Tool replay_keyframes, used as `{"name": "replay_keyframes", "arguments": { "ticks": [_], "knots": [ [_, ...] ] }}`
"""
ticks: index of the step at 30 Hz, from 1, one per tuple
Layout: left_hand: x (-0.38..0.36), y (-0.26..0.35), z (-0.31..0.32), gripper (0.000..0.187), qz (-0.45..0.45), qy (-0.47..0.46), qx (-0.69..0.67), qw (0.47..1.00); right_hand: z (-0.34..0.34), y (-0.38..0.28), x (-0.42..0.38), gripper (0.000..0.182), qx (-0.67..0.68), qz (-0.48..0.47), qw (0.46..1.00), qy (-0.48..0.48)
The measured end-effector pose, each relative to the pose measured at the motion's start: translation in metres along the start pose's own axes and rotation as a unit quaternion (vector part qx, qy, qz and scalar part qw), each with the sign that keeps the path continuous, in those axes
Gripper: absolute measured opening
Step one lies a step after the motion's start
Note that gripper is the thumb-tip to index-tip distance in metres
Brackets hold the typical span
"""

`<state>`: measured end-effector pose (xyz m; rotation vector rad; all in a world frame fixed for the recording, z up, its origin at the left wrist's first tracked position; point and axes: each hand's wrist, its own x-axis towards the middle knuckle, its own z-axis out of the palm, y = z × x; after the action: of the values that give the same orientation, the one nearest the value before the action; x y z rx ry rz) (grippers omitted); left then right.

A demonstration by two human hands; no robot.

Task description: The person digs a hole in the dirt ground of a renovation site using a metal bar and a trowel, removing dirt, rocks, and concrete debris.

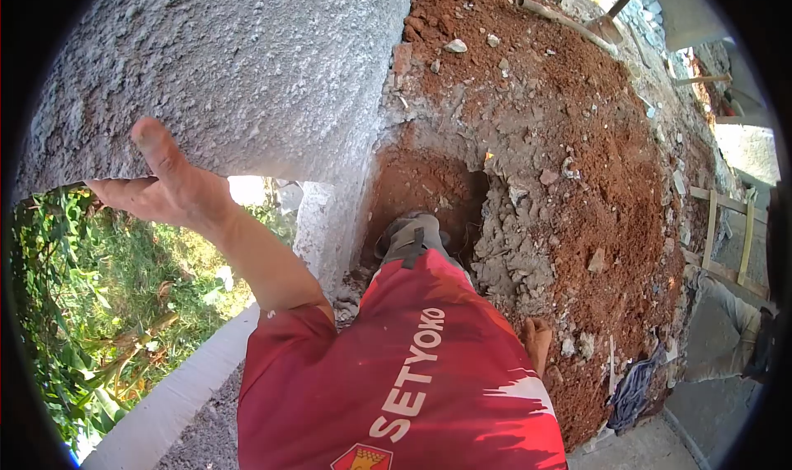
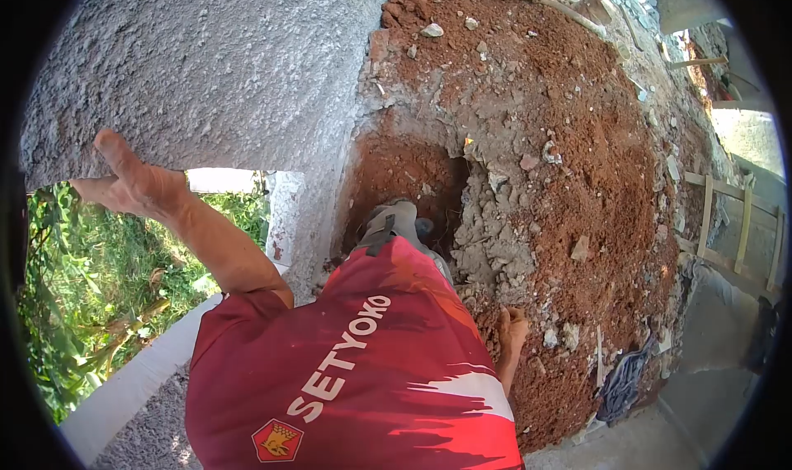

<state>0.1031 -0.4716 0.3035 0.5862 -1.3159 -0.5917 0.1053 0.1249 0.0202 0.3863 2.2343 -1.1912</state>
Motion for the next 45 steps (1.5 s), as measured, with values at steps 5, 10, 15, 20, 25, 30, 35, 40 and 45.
{"name": "replay_keyframes", "arguments": {
  "ticks": [5, 10, 15, 20, 25, 30, 35, 40, 45],
  "knots": [
    [0.0, -0.014, 0.001, 0.051, 0.014, 0.062, -0.12, 0.991, 0.023, 0.038, -0.002, 0.026, -0.073, -0.021, 0.997, 0.024],
    [-0.001, -0.02, -0.005, 0.038, 0.07, 0.045, -0.108, 0.991, 0.01, 0.063, 0.015, 0.021, -0.124, -0.007, 0.992, 0.02],
    [-0.001, -0.023, -0.004, 0.037, 0.081, 0.062, -0.114, 0.988, 0.005, 0.085, 0.012, 0.019, -0.127, -0.007, 0.991, 0.03],
    [0.004, -0.056, -0.032, 0.056, 0.04, 0.066, -0.034, 0.996, 0.035, 0.012, -0.004, 0.009, 0.037, 0.084, 0.991, 0.094],
    [0.009, -0.015, -0.01, 0.111, -0.013, -0.034, -0.074, 0.997, 0.1, 0.009, -0.038, 0.028, 0.097, 0.061, 0.983, 0.141],
    [0.021, -0.046, -0.029, 0.094, -0.059, -0.068, -0.08, 0.993, 0.153, 0.029, -0.05, 0.031, -0.138, 0.158, 0.977, 0.025],
    [0.024, -0.053, -0.032, 0.092, -0.081, -0.077, -0.078, 0.991, 0.177, 0.04, -0.037, 0.032, -0.206, 0.148, 0.966, 0.047],
    [0.018, -0.059, -0.027, 0.09, -0.089, -0.085, -0.083, 0.989, 0.179, 0.051, -0.029, 0.032, -0.221, 0.14, 0.961, 0.087],
    [0.009, -0.057, -0.013, 0.088, -0.094, -0.115, -0.085, 0.985, 0.164, 0.051, -0.032, 0.032, -0.054, 0.159, 0.978, 0.124]
  ]
}}
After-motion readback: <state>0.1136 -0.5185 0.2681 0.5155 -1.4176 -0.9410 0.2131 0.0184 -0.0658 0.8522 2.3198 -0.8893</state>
